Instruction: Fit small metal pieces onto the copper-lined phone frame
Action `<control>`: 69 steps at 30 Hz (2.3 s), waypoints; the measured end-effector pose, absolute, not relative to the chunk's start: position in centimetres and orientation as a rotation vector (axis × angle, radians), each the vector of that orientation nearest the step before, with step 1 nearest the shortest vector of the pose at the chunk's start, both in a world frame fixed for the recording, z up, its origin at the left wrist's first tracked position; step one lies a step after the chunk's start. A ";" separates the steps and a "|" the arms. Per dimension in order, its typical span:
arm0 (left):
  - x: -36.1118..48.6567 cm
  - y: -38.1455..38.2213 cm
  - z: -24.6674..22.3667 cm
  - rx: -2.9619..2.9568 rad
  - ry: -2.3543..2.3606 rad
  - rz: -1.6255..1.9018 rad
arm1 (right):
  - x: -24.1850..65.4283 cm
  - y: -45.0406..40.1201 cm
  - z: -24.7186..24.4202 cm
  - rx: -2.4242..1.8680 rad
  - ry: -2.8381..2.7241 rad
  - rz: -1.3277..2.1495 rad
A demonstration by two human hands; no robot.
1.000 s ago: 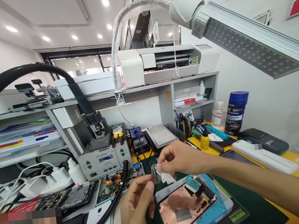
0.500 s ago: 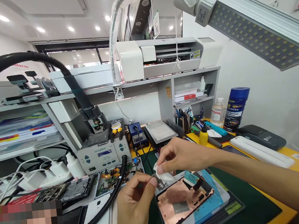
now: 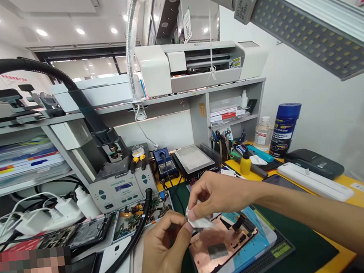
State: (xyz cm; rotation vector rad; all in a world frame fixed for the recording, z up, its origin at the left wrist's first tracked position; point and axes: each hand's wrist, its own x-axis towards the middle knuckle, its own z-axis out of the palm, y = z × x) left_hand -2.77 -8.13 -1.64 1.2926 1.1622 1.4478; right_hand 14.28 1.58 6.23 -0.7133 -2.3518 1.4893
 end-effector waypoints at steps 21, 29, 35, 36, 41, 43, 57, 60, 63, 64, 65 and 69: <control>-2.7 -8.2 -1.8 1.294 1.161 1.443 | 14.0 0.8 7.0 -0.737 -2.618 1.100; -2.5 -7.9 -1.9 1.162 1.101 1.522 | 14.7 0.4 7.2 -0.750 -2.753 0.949; -2.4 -8.0 -1.9 1.150 1.113 1.518 | 15.2 0.4 7.2 -0.748 -2.766 0.905; -2.5 -8.1 -1.9 1.145 1.119 1.512 | 15.3 0.4 7.3 -0.746 -2.766 0.903; -3.0 -8.0 -1.6 1.105 1.118 1.536 | 16.3 0.8 7.8 -0.815 -2.724 0.952; -3.0 -8.0 -1.4 1.090 1.126 1.553 | 16.7 1.2 8.0 -0.891 -2.647 1.061; -2.1 -8.1 -1.6 1.110 1.093 1.492 | 14.8 1.5 8.5 -0.803 -2.586 1.314; -2.5 -8.2 -1.8 1.190 1.135 1.433 | 14.4 1.1 8.6 -0.852 -2.623 1.207; -2.9 -8.2 -2.0 1.323 1.220 1.382 | 14.1 1.0 8.6 -0.888 -2.650 1.134; -3.0 -8.2 -2.0 1.359 1.241 1.379 | 14.1 1.0 8.6 -0.891 -2.660 1.122; -3.1 -8.2 -2.1 1.384 1.254 1.381 | 14.1 1.0 8.7 -0.894 -2.666 1.114; -3.0 -8.1 -2.1 1.366 1.286 1.370 | 14.1 1.2 8.6 -0.904 -2.655 1.131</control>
